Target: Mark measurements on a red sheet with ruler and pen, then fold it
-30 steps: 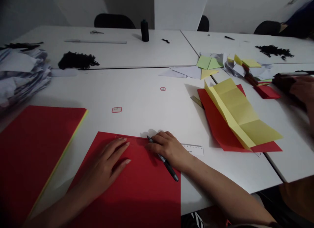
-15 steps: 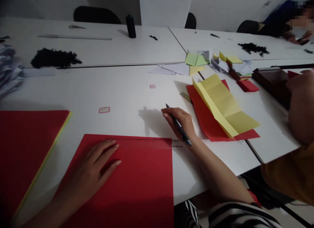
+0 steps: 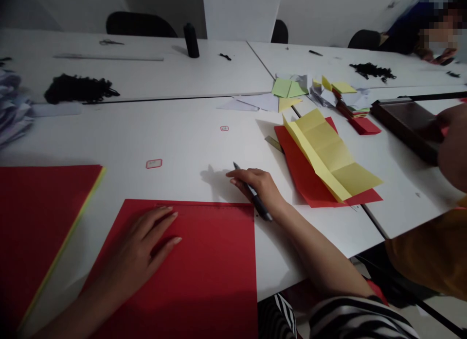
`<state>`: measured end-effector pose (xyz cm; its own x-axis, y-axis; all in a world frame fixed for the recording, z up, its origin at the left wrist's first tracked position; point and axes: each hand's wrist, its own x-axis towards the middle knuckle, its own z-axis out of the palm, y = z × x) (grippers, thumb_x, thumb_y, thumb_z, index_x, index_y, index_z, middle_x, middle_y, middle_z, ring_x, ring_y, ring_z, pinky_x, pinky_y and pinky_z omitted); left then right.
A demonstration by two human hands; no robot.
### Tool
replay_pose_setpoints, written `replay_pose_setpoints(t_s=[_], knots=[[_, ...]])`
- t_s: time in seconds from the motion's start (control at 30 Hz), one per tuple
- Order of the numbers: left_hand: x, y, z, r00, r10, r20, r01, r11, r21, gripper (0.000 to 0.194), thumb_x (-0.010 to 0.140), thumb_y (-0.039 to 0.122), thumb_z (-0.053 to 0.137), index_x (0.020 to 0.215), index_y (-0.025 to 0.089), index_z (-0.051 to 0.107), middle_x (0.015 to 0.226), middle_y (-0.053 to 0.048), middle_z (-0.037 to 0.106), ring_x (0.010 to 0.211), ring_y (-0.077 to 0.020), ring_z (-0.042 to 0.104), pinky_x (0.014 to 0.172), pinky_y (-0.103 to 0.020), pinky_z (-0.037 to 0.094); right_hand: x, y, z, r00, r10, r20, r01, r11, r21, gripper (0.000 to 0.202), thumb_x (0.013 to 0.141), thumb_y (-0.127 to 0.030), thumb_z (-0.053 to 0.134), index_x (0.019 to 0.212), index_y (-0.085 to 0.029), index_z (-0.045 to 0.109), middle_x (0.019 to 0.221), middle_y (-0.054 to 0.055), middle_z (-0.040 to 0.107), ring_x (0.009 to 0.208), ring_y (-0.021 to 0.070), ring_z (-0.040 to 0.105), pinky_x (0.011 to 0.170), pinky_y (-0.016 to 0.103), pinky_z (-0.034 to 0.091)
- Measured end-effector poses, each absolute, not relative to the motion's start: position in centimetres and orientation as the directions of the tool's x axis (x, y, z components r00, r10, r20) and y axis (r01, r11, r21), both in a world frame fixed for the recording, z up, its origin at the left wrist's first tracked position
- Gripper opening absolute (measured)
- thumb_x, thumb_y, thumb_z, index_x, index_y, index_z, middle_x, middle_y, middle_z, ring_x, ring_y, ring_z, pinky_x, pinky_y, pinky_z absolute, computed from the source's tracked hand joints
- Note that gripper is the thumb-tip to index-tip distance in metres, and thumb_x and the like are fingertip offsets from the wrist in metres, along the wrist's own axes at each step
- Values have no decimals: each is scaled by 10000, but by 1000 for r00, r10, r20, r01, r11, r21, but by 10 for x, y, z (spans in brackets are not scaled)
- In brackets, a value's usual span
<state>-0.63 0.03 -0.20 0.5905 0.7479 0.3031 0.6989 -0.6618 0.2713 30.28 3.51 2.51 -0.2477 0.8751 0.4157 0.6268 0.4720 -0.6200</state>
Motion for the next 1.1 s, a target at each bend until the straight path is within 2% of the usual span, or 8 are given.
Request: replay_pose_setpoints(t_s=[0.17, 0.33, 0.53, 0.7, 1.1], knots=[[-7, 0, -1, 573, 771, 277, 719, -636, 281, 459, 949, 344, 493, 1383, 236, 389, 1343, -126, 450, 1241, -311, 456, 997, -515, 460, 289, 24, 25, -561, 759, 331, 541, 638, -548, 224, 977, -259, 468, 1142, -234, 617, 887, 15, 704, 817, 134, 637, 792, 333, 493], [-9, -1, -1, 565, 781, 268, 743, -622, 247, 416, 944, 346, 507, 1338, 223, 459, 1337, -136, 437, 1230, -316, 455, 983, -514, 463, 280, 15, 23, -662, 708, 247, 538, 678, -502, 247, 971, -251, 488, 1197, -247, 587, 1061, 34, 692, 1002, 155, 604, 882, 339, 464], [-10, -2, -1, 549, 791, 272, 755, -608, 245, 401, 937, 357, 516, 1298, 184, 513, 1336, -139, 443, 1229, -321, 457, 976, -513, 470, 278, 14, 19, -709, 675, 207, 516, 695, -500, 274, 967, -246, 487, 1224, -220, 578, 1113, 73, 674, 1060, 185, 580, 914, 367, 457], [-10, -2, -1, 554, 785, 276, 748, -615, 249, 390, 935, 330, 523, 1292, 173, 524, 1329, -141, 448, 1226, -313, 459, 980, -502, 473, 277, 12, 23, -705, 678, 207, 505, 685, -524, 295, 994, -226, 412, 1243, -207, 569, 1088, 84, 678, 1044, 185, 583, 901, 369, 466], [-10, 0, -3, 556, 787, 267, 748, -614, 252, 403, 935, 341, 526, 1303, 180, 507, 1344, -139, 429, 1225, -310, 457, 978, -510, 474, 277, 13, 21, -704, 681, 200, 492, 671, -554, 272, 983, -236, 444, 1213, -207, 585, 1102, 81, 667, 1035, 179, 569, 890, 358, 482]])
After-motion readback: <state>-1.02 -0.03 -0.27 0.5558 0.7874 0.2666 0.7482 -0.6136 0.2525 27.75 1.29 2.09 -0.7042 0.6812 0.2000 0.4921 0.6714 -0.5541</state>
